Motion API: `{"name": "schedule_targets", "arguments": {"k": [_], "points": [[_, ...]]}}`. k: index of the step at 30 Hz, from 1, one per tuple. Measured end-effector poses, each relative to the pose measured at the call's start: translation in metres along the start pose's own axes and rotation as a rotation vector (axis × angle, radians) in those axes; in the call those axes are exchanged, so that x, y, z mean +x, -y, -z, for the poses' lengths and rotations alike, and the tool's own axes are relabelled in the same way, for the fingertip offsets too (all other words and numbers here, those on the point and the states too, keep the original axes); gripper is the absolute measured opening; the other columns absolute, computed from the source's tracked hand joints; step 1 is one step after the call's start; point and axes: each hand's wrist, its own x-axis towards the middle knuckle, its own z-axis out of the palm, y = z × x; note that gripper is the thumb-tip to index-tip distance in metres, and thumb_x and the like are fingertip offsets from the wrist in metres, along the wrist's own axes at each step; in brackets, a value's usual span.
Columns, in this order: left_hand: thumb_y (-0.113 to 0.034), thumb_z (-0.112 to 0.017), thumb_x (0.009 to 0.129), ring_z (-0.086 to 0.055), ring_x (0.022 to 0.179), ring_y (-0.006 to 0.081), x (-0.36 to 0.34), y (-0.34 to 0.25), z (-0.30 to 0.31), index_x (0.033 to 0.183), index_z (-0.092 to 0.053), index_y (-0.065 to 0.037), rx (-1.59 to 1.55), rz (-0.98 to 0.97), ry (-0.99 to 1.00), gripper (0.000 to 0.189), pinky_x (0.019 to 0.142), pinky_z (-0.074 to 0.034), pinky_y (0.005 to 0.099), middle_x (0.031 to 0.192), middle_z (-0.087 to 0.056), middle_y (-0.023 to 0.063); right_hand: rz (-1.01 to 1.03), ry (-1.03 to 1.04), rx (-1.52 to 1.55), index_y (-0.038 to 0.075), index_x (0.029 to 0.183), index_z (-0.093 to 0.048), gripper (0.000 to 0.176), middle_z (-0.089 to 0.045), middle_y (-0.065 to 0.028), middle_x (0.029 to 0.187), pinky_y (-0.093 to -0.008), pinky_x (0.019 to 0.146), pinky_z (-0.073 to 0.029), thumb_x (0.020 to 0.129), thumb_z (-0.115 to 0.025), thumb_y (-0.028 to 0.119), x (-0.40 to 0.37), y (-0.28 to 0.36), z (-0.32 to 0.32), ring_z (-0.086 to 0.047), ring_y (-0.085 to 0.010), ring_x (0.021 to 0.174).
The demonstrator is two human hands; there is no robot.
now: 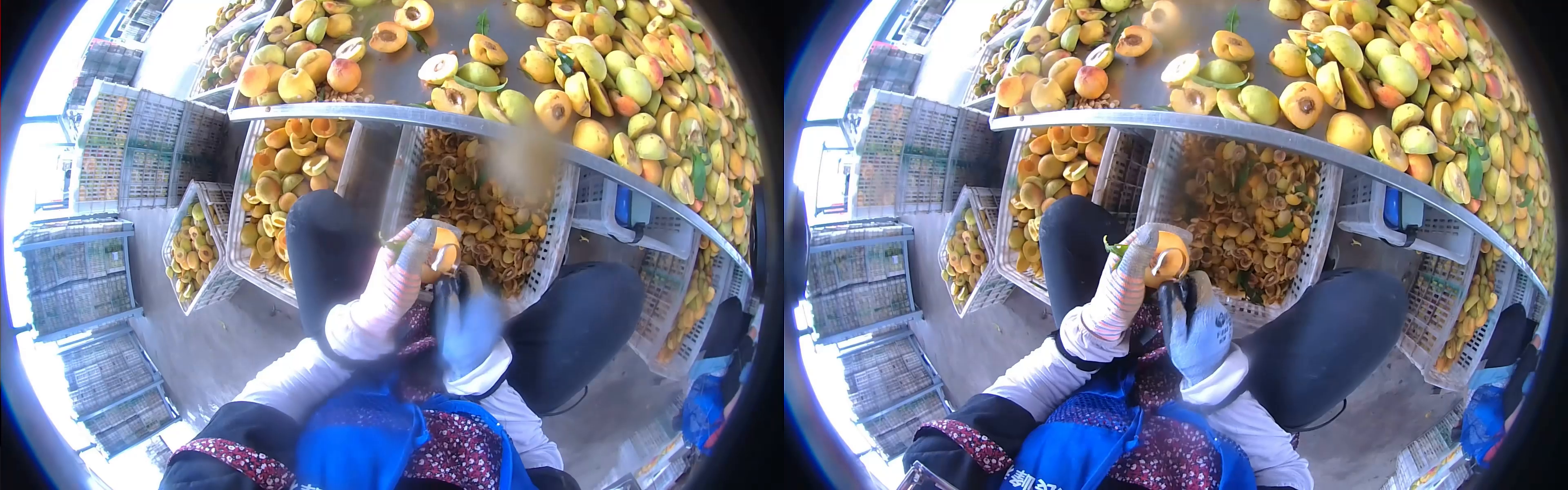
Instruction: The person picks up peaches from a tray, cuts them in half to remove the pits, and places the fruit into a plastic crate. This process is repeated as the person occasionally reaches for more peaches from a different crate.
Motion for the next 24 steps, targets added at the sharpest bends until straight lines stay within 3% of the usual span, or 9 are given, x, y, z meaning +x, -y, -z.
{"name": "schedule_targets", "arguments": {"k": [5,9,11,14,16,18,20,22,24], "points": [[-0.032,-0.051,0.097,-0.055,0.077,0.0062,0.001,0.007,-0.004,0.103,-0.062,-0.003,-0.039,-0.004,-0.038,0.032,0.070,-0.044,0.0210,0.084,-0.061,0.0001,-0.052,0.019,0.007,0.002,0.103,-0.052,0.023,-0.058,-0.0221,0.078,-0.0442,0.062,-0.045,0.092,-0.051,0.022,0.000,0.009,0.001,-0.058,-0.0427,0.072],[-0.029,-0.049,0.098,-0.051,0.074,0.0053,0.003,0.010,-0.008,0.102,-0.062,-0.003,0.019,-0.100,0.047,0.029,0.067,-0.041,0.0206,0.082,-0.060,-0.0005,0.070,-0.015,-0.089,0.003,0.102,-0.052,0.024,-0.060,-0.0148,0.076,-0.0389,0.056,-0.046,0.094,-0.052,0.026,-0.013,-0.003,-0.010,-0.060,-0.0299,0.065],[-0.028,-0.049,0.098,-0.050,0.073,0.0051,0.007,0.018,-0.003,0.101,-0.062,-0.004,0.122,-0.171,0.073,0.028,0.066,-0.041,0.0207,0.080,-0.059,-0.0006,-0.144,0.165,0.209,0.005,0.099,-0.053,0.026,-0.058,-0.0095,0.072,-0.0330,0.048,-0.043,0.096,-0.050,0.031,-0.015,-0.008,-0.003,-0.056,-0.0206,0.057],[-0.028,-0.050,0.098,-0.048,0.070,0.0050,0.003,0.012,-0.001,0.099,-0.062,-0.005,0.182,-0.145,0.130,0.027,0.065,-0.039,0.0203,0.078,-0.059,-0.0004,-0.855,0.709,1.306,0.007,0.094,-0.053,0.036,-0.050,-0.0021,0.064,-0.0241,0.037,-0.034,0.097,-0.046,0.042,0.000,0.006,0.023,-0.046,-0.0097,0.046],[-0.032,-0.051,0.097,-0.053,0.069,0.0072,0.004,0.008,0.002,0.096,-0.062,-0.006,0.102,0.020,0.145,0.028,0.064,-0.043,0.0208,0.077,-0.060,0.0016,-1.046,0.925,2.197,0.008,0.091,-0.052,0.044,-0.043,0.0012,0.058,-0.0204,0.033,-0.027,0.096,-0.041,0.051,-0.011,-0.015,0.004,-0.038,-0.0067,0.040],[-0.034,-0.052,0.096,-0.056,0.069,0.0088,-0.001,0.004,0.000,0.095,-0.062,-0.006,-0.118,0.245,0.113,0.029,0.063,-0.045,0.0210,0.078,-0.062,0.0028,-1.054,1.005,2.424,0.006,0.092,-0.051,0.053,-0.038,0.0027,0.054,-0.0211,0.030,-0.028,0.094,-0.039,0.058,-0.008,-0.017,0.002,-0.033,-0.0065,0.036],[-0.045,-0.051,0.094,-0.061,0.076,0.0130,-0.005,0.009,0.003,0.095,-0.062,-0.005,-0.187,0.229,0.085,0.042,0.071,-0.049,0.0261,0.085,-0.064,0.0061,-0.874,1.057,2.596,0.006,0.094,-0.051,0.054,-0.039,0.0027,0.054,-0.0206,0.030,-0.029,0.093,-0.039,0.059,0.001,-0.010,0.011,-0.033,-0.0065,0.035],[-0.045,-0.052,0.093,-0.061,0.079,0.0145,0.000,0.032,0.036,0.094,-0.062,-0.004,0.020,0.154,-0.086,0.042,0.074,-0.050,0.0270,0.088,-0.064,0.0070,-0.852,0.912,2.646,0.005,0.096,-0.052,0.052,-0.042,0.0015,0.058,-0.0209,0.034,-0.031,0.095,-0.039,0.056,0.004,-0.015,0.015,-0.036,-0.0067,0.039],[-0.043,-0.053,0.093,-0.061,0.083,0.0159,-0.002,0.000,0.054,0.095,-0.062,-0.004,0.121,-0.243,-0.202,0.040,0.076,-0.050,0.0284,0.090,-0.064,0.0066,-0.986,0.711,2.571,0.005,0.097,-0.053,0.050,-0.046,0.0004,0.063,-0.0216,0.039,-0.031,0.097,-0.038,0.053,-0.001,-0.027,0.004,-0.039,-0.0069,0.045]]}}
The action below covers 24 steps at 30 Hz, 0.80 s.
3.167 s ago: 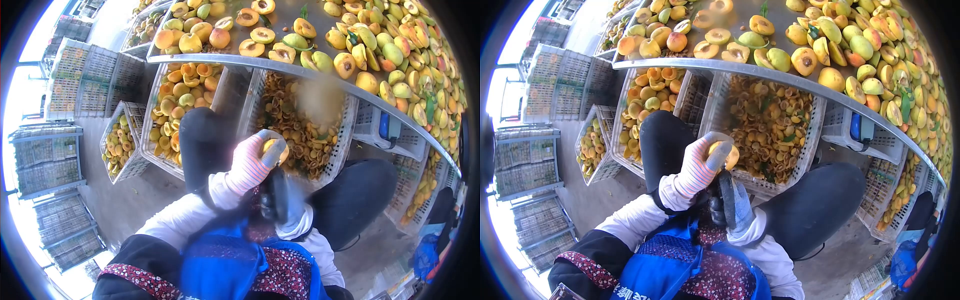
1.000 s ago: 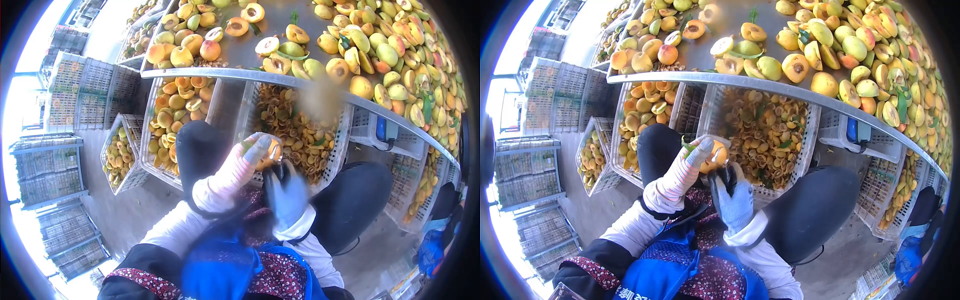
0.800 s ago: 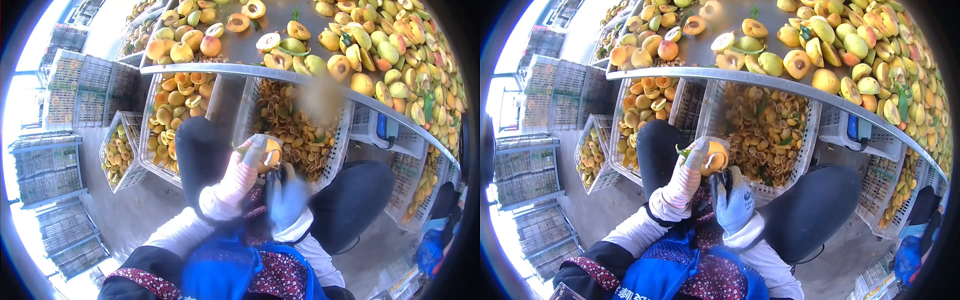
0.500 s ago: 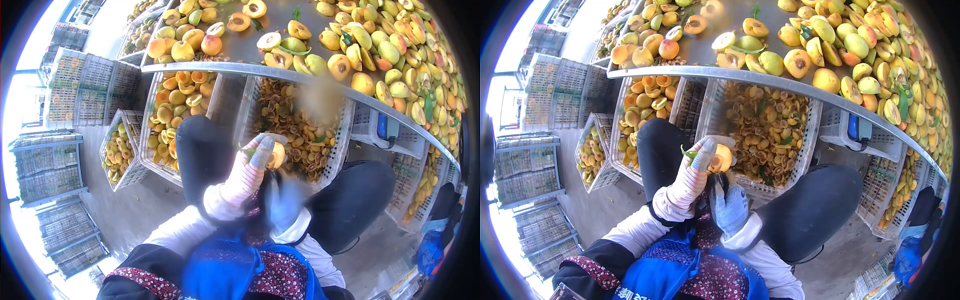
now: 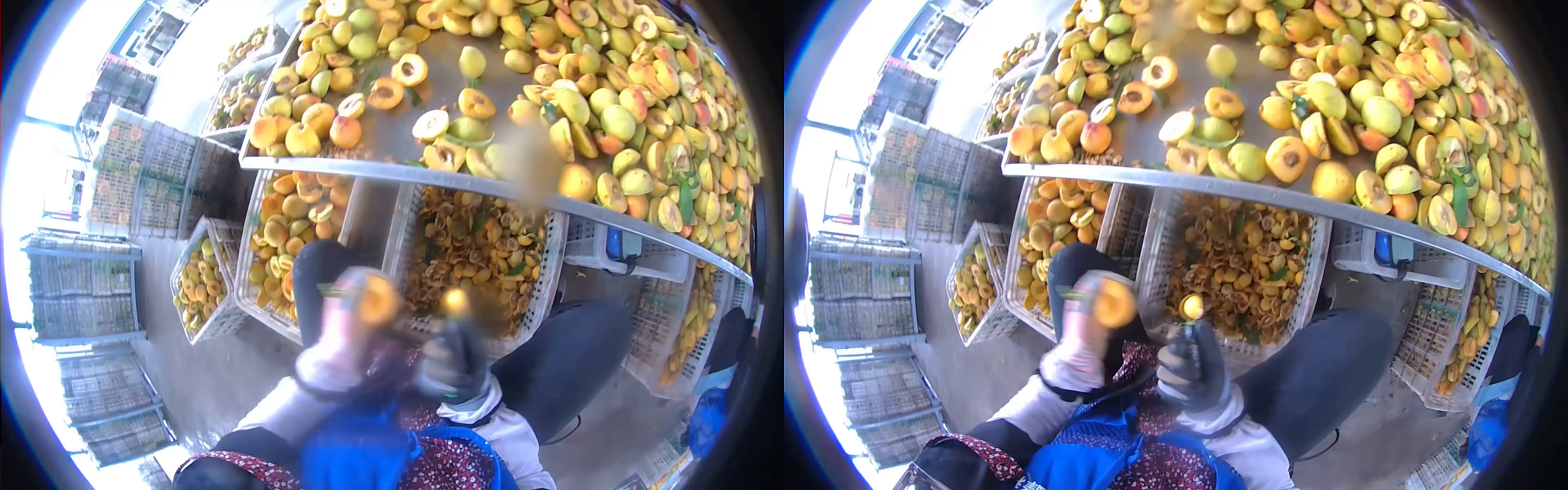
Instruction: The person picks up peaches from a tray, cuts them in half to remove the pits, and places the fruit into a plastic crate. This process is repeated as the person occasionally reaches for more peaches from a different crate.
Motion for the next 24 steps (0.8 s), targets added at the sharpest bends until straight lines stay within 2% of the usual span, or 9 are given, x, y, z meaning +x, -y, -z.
{"name": "schedule_targets", "arguments": {"k": [2,4,7,11,15,16,18,20,24], "points": [[-0.039,-0.059,0.090,-0.063,0.081,0.0185,0.013,-0.059,0.014,0.096,-0.063,-0.005,-0.149,-0.080,-0.190,0.035,0.073,-0.050,0.0310,0.089,-0.065,0.0090,-0.035,-0.163,-0.096,0.008,0.097,-0.056,0.048,-0.047,0.0003,0.067,-0.0227,0.043,-0.031,0.097,-0.038,0.052,-0.003,0.009,0.022,-0.040,-0.0082,0.049],[-0.031,-0.064,0.086,-0.062,0.072,0.0239,0.054,-0.073,0.079,0.094,-0.061,-0.007,1.302,-0.515,-0.297,0.025,0.070,-0.051,0.0340,0.084,-0.062,0.0104,0.002,-0.392,-0.314,0.010,0.096,-0.057,0.046,-0.047,0.0004,0.066,-0.0230,0.043,-0.031,0.096,-0.040,0.053,0.002,0.011,0.019,-0.040,-0.0093,0.048],[-0.023,-0.066,0.085,-0.064,0.073,0.0284,0.081,-0.090,0.070,0.094,-0.064,-0.007,1.670,-0.564,-0.271,0.019,0.067,-0.050,0.0361,0.082,-0.064,0.0137,0.170,-0.557,-0.499,0.013,0.096,-0.057,0.040,-0.049,0.0003,0.064,-0.0241,0.042,-0.033,0.095,-0.046,0.052,0.009,0.007,0.019,-0.043,-0.0121,0.048],[-0.021,-0.067,0.082,-0.062,0.076,0.0309,0.126,-0.103,-0.033,0.092,-0.065,-0.009,1.259,-0.712,-0.071,0.015,0.067,-0.049,0.0369,0.084,-0.064,0.0126,0.256,-0.697,-0.656,0.012,0.096,-0.056,0.039,-0.050,-0.0003,0.062,-0.0245,0.041,-0.035,0.093,-0.050,0.051,0.017,0.004,0.022,-0.045,-0.0124,0.047],[-0.039,-0.063,0.081,-0.060,0.100,0.0316,0.220,-0.096,-0.093,0.118,-0.057,-0.015,1.591,-0.599,0.067,0.044,0.084,-0.048,0.0414,0.106,-0.063,0.0145,0.385,-0.798,-0.836,0.011,0.095,-0.055,0.040,-0.051,-0.0010,0.061,-0.0252,0.040,-0.037,0.091,-0.054,0.051,0.019,0.001,0.003,-0.047,-0.0126,0.046],[-0.038,-0.067,0.079,-0.059,0.103,0.0319,0.241,-0.096,-0.099,0.121,-0.057,-0.014,1.659,-0.433,0.282,0.049,0.086,-0.048,0.0413,0.110,-0.062,0.0166,0.410,-0.839,-0.805,0.011,0.094,-0.055,0.040,-0.051,-0.0012,0.061,-0.0253,0.040,-0.037,0.091,-0.055,0.051,0.019,0.002,0.001,-0.047,-0.0127,0.045],[-0.034,-0.070,0.077,-0.061,0.101,0.0330,0.252,-0.089,-0.102,0.118,-0.057,-0.012,1.620,-0.589,0.316,0.049,0.084,-0.048,0.0409,0.106,-0.064,0.0166,0.459,-0.887,-0.752,0.010,0.093,-0.055,0.040,-0.051,-0.0014,0.060,-0.0253,0.040,-0.037,0.090,-0.056,0.050,0.019,0.005,-0.003,-0.048,-0.0128,0.045],[-0.030,-0.072,0.075,-0.063,0.092,0.0340,0.243,-0.093,-0.095,0.112,-0.058,-0.008,1.404,-0.459,0.402,0.046,0.080,-0.048,0.0399,0.095,-0.065,0.0166,0.501,-0.903,-0.704,0.010,0.093,-0.055,0.039,-0.051,-0.0015,0.060,-0.0250,0.040,-0.038,0.090,-0.057,0.049,0.019,0.006,-0.005,-0.048,-0.0127,0.046],[-0.019,-0.073,0.077,-0.057,0.071,0.0151,0.162,-0.093,-0.083,0.098,-0.052,-0.001,1.078,-0.637,0.198,0.034,0.065,-0.048,0.0304,0.077,-0.060,0.0085,0.638,-0.724,-0.946,0.009,0.093,-0.055,0.035,-0.052,-0.0011,0.061,-0.0240,0.041,-0.038,0.092,-0.056,0.044,0.018,0.009,-0.011,-0.046,-0.0117,0.045]]}}
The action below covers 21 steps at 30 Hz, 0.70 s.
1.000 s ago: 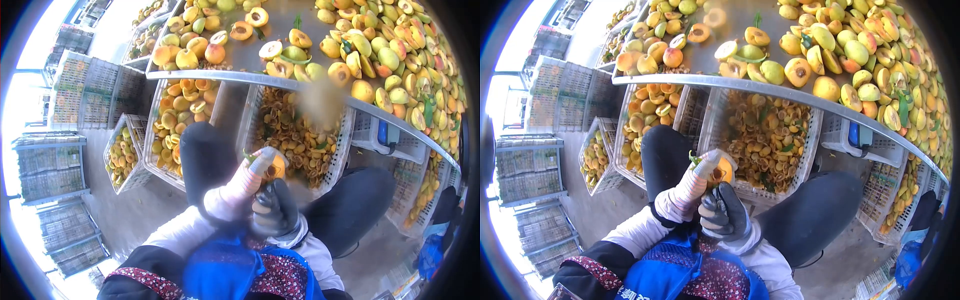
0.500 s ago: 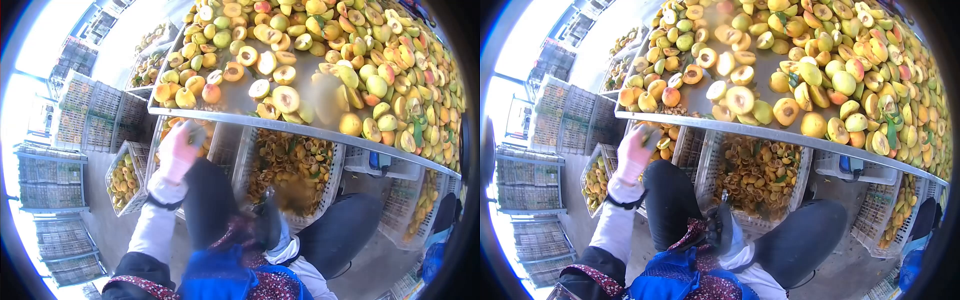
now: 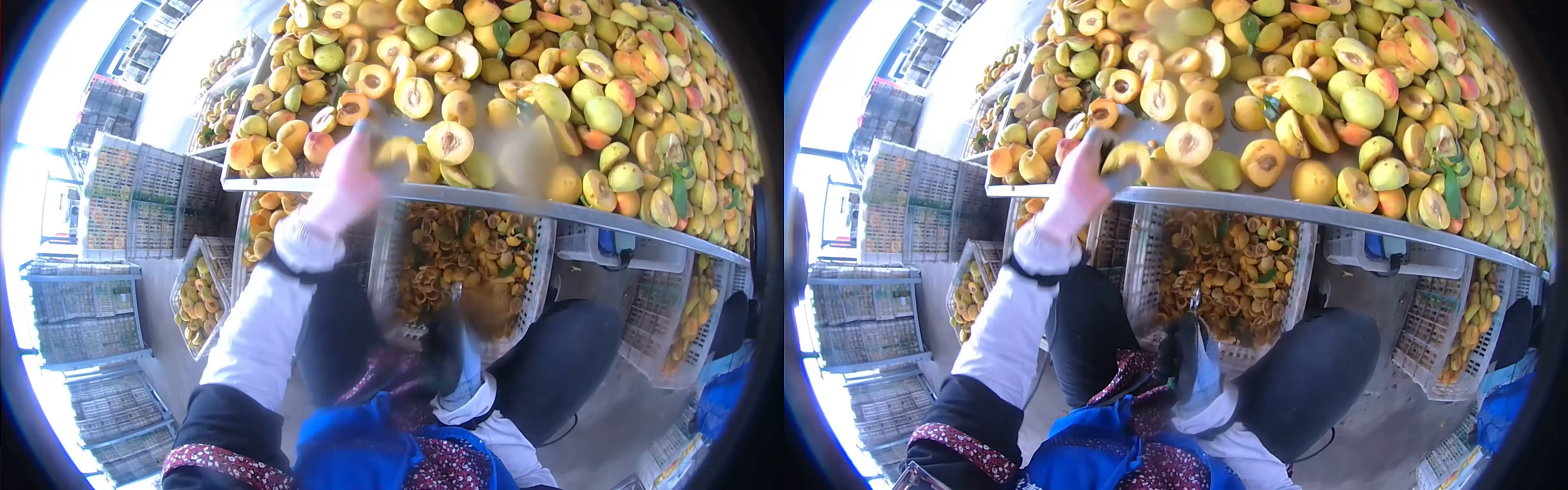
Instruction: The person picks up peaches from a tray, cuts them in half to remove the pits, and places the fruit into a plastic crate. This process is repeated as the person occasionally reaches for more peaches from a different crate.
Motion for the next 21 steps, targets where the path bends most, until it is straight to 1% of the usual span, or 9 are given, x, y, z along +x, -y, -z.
{"name": "schedule_targets", "arguments": {"k": [3,4,6,8,9,11,13,18,21], "points": [[-0.011,-0.066,0.083,-0.057,0.085,0.0118,-0.074,-0.019,-0.009,0.112,-0.051,-0.001,-0.431,0.004,0.183,0.034,0.077,-0.048,0.0277,0.095,-0.061,0.0052,0.307,0.006,-0.430,0.007,0.097,-0.055,0.027,-0.053,-0.0022,0.063,-0.0247,0.044,-0.039,0.093,-0.056,0.035,-0.017,0.020,-0.025,-0.046,-0.0130,0.046],[-0.014,-0.064,0.087,-0.056,0.090,0.0103,-0.096,-0.016,-0.019,0.120,-0.050,-0.002,-0.636,0.145,0.244,0.037,0.081,-0.047,0.0263,0.099,-0.061,0.0036,0.384,-0.014,-0.569,0.006,0.099,-0.055,0.025,-0.054,-0.0040,0.065,-0.0265,0.046,-0.040,0.094,-0.055,0.031,-0.021,0.024,-0.034,-0.048,-0.0153,0.048],[-0.023,-0.058,0.093,-0.056,0.091,0.0087,-0.127,-0.041,-0.024,0.122,-0.052,-0.002,-1.080,0.427,0.259,0.036,0.082,-0.046,0.0249,0.099,-0.061,0.0025,0.573,-0.031,-0.730,0.004,0.102,-0.054,0.022,-0.056,-0.0080,0.069,-0.0312,0.050,-0.042,0.094,-0.053,0.024,-0.020,0.019,-0.035,-0.051,-0.0204,0.053],[-0.031,-0.053,0.096,-0.057,0.090,0.0080,-0.148,-0.046,-0.036,0.120,-0.055,-0.001,-1.072,0.443,0.201,0.038,0.082,-0.046,0.0240,0.097,-0.062,0.0031,0.807,-0.008,-0.772,0.001,0.104,-0.053,0.021,-0.057,-0.0125,0.074,-0.0369,0.056,-0.044,0.093,-0.052,0.019,-0.012,0.005,-0.028,-0.055,-0.0261,0.060],[-0.031,-0.050,0.097,-0.057,0.088,0.0084,-0.156,-0.048,-0.040,0.115,-0.057,-0.001,-1.073,0.485,0.144,0.036,0.081,-0.046,0.0238,0.097,-0.063,0.0036,0.635,-0.001,-0.798,-0.001,0.105,-0.051,0.024,-0.058,-0.0193,0.081,-0.0426,0.064,-0.044,0.093,-0.050,0.021,-0.020,0.009,-0.029,-0.057,-0.0357,0.072],[-0.030,-0.049,0.098,-0.057,0.087,0.0084,-0.164,-0.051,-0.043,0.113,-0.057,-0.001,-1.054,0.472,0.058,0.034,0.081,-0.046,0.0236,0.096,-0.063,0.0040,0.769,-0.082,-1.116,-0.001,0.105,-0.051,0.026,-0.058,-0.0209,0.083,-0.0427,0.064,-0.044,0.093,-0.050,0.023,-0.019,-0.001,-0.022,-0.057,-0.0383,0.072],[-0.025,-0.051,0.098,-0.052,0.083,0.0068,-0.168,-0.053,-0.047,0.111,-0.057,0.000,-1.066,0.467,-0.004,0.029,0.076,-0.044,0.0222,0.093,-0.060,0.0035,0.829,-0.121,-1.198,-0.001,0.106,-0.052,0.028,-0.058,-0.0225,0.085,-0.0431,0.064,-0.045,0.093,-0.049,0.024,-0.018,-0.009,-0.019,-0.057,-0.0405,0.074],[-0.021,-0.049,0.098,-0.050,0.078,0.0072,-0.177,-0.061,-0.051,0.109,-0.055,0.001,-1.050,0.447,-0.052,0.025,0.073,-0.043,0.0224,0.088,-0.058,0.0029,0.672,-0.017,-0.789,-0.001,0.111,-0.052,0.032,-0.059,-0.0239,0.090,-0.0441,0.067,-0.045,0.094,-0.049,0.026,-0.023,-0.016,-0.019,-0.059,-0.0414,0.079],[-0.022,-0.048,0.099,-0.049,0.075,0.0089,-0.183,-0.060,-0.062,0.106,-0.054,0.000,-1.048,0.406,-0.086,0.024,0.071,-0.042,0.0238,0.085,-0.057,0.0040,1.300,-0.099,-1.218,-0.001,0.114,-0.052,0.032,-0.060,-0.0237,0.093,-0.0430,0.069,-0.046,0.094,-0.047,0.024,-0.008,-0.037,0.004,-0.059,-0.0408,0.082]]}}
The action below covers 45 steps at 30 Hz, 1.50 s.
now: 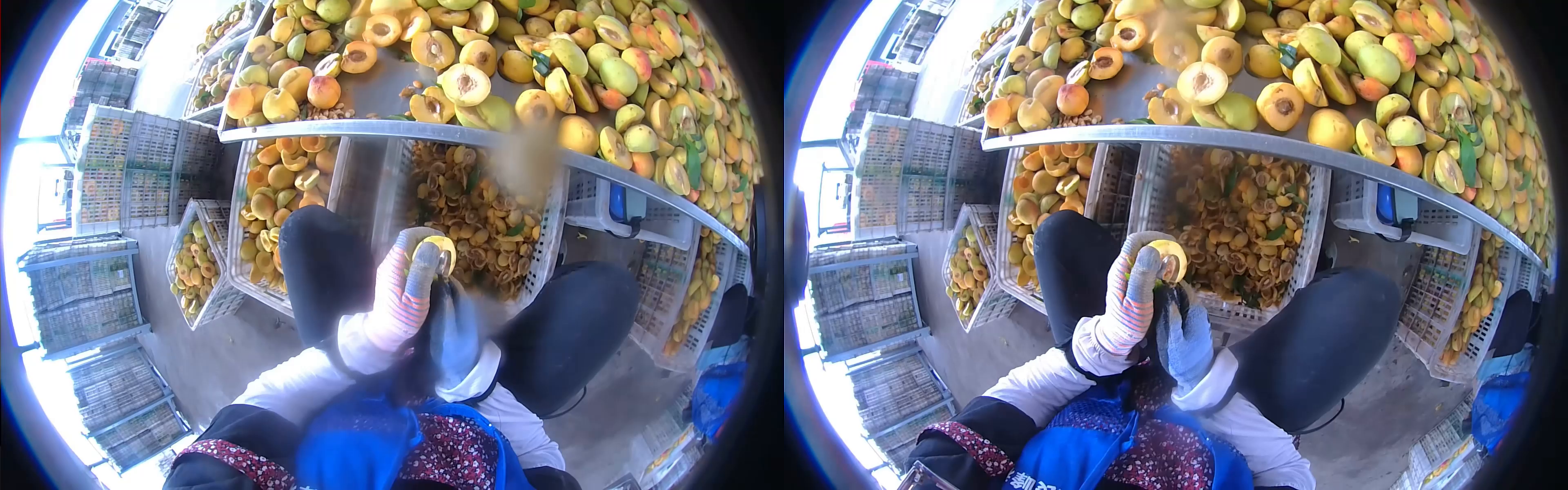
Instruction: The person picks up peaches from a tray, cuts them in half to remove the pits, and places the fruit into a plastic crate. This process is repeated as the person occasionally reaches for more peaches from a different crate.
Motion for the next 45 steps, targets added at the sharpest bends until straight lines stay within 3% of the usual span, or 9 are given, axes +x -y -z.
{"name": "schedule_targets", "arguments": {"k": [4,10,16,21,27,32,39,43,45], "points": [[-0.021,-0.045,0.100,-0.046,0.073,0.0094,0.000,-0.008,-0.001,0.102,-0.054,0.000,-0.017,0.024,0.067,0.024,0.070,-0.041,0.0243,0.081,-0.054,0.0036,-0.423,0.236,0.313,-0.001,0.115,-0.051,0.031,-0.060,-0.0231,0.091,-0.0429,0.068,-0.046,0.095,-0.046,0.023,0.007,0.008,0.019,-0.059,-0.0409,0.080],[-0.030,-0.048,0.098,-0.049,0.078,0.0088,-0.006,-0.002,-0.005,0.109,-0.054,0.000,-0.052,-0.015,-0.090,0.032,0.073,-0.042,0.0239,0.086,-0.056,0.0037,-0.427,0.114,0.363,-0.001,0.114,-0.048,0.028,-0.059,-0.0240,0.094,-0.0444,0.064,-0.046,0.094,-0.048,0.019,0.012,0.023,0.014,-0.057,-0.0415,0.077],[-0.037,-0.046,0.097,-0.051,0.086,0.0100,-0.012,0.001,-0.005,0.116,-0.050,-0.004,-0.011,0.019,-0.012,0.039,0.080,-0.042,0.0250,0.097,-0.056,0.0043,0.122,0.043,-0.098,-0.004,0.120,-0.045,0.028,-0.056,-0.0187,0.112,-0.0371,0.068,-0.049,0.094,-0.048,0.007,-0.004,-0.001,0.009,-0.060,-0.0295,0.085],[-0.045,-0.048,0.095,-0.050,0.100,0.0117,-0.005,-0.009,0.009,0.123,-0.047,-0.005,0.092,0.114,0.259,0.049,0.091,-0.039,0.0268,0.109,-0.055,0.0050,-0.466,0.343,0.434,-0.004,0.124,-0.047,0.029,-0.057,-0.0104,0.110,-0.0286,0.079,-0.047,0.096,-0.049,0.006,-0.022,-0.012,0.021,-0.056,-0.0148,0.093],[-0.034,-0.052,0.096,-0.051,0.074,0.0053,0.023,-0.021,0.028,0.101,-0.063,-0.003,0.108,0.393,0.347,0.034,0.068,-0.041,0.0211,0.081,-0.059,-0.0011,0.161,0.236,-0.017,-0.004,0.123,-0.051,0.033,-0.058,-0.0203,0.107,-0.0315,0.073,-0.048,0.096,-0.053,0.013,0.004,0.004,0.028,-0.060,-0.0220,0.091],[-0.033,-0.053,0.096,-0.051,0.072,0.0050,0.013,-0.006,0.019,0.102,-0.062,-0.003,0.110,0.170,0.294,0.032,0.067,-0.041,0.0208,0.080,-0.059,0.0002,-1.298,0.658,1.732,0.007,0.102,-0.057,0.042,-0.053,-0.0033,0.073,-0.0229,0.043,-0.035,0.097,-0.043,0.046,0.014,0.004,0.041,-0.045,-0.0119,0.050],[-0.047,-0.050,0.094,-0.054,0.072,0.0081,0.018,0.001,0.025,0.102,-0.062,-0.003,-0.103,0.463,0.416,0.046,0.067,-0.044,0.0225,0.080,-0.061,0.0029,-1.417,0.669,2.679,0.006,0.105,-0.054,0.049,-0.040,0.0024,0.060,-0.0210,0.031,-0.028,0.098,-0.035,0.050,0.009,0.000,0.026,-0.034,-0.0062,0.040],[-0.048,-0.046,0.094,-0.057,0.071,0.0113,0.005,-0.002,0.021,0.101,-0.061,-0.002,-0.203,0.358,0.106,0.049,0.065,-0.046,0.0231,0.079,-0.061,0.0053,-1.039,0.706,2.712,0.005,0.105,-0.050,0.048,-0.042,0.0012,0.061,-0.0183,0.032,-0.032,0.097,-0.037,0.051,0.023,-0.002,0.027,-0.040,-0.0052,0.042],[-0.041,-0.046,0.094,-0.059,0.070,0.0142,0.011,-0.016,0.047,0.101,-0.062,-0.002,-0.072,0.177,-0.179,0.042,0.061,-0.049,0.0255,0.084,-0.062,0.0071,-1.178,0.588,2.694,0.006,0.101,-0.052,0.045,-0.042,0.0013,0.061,-0.0191,0.034,-0.030,0.098,-0.038,0.049,0.026,-0.006,0.030,-0.037,-0.0056,0.042]]}}
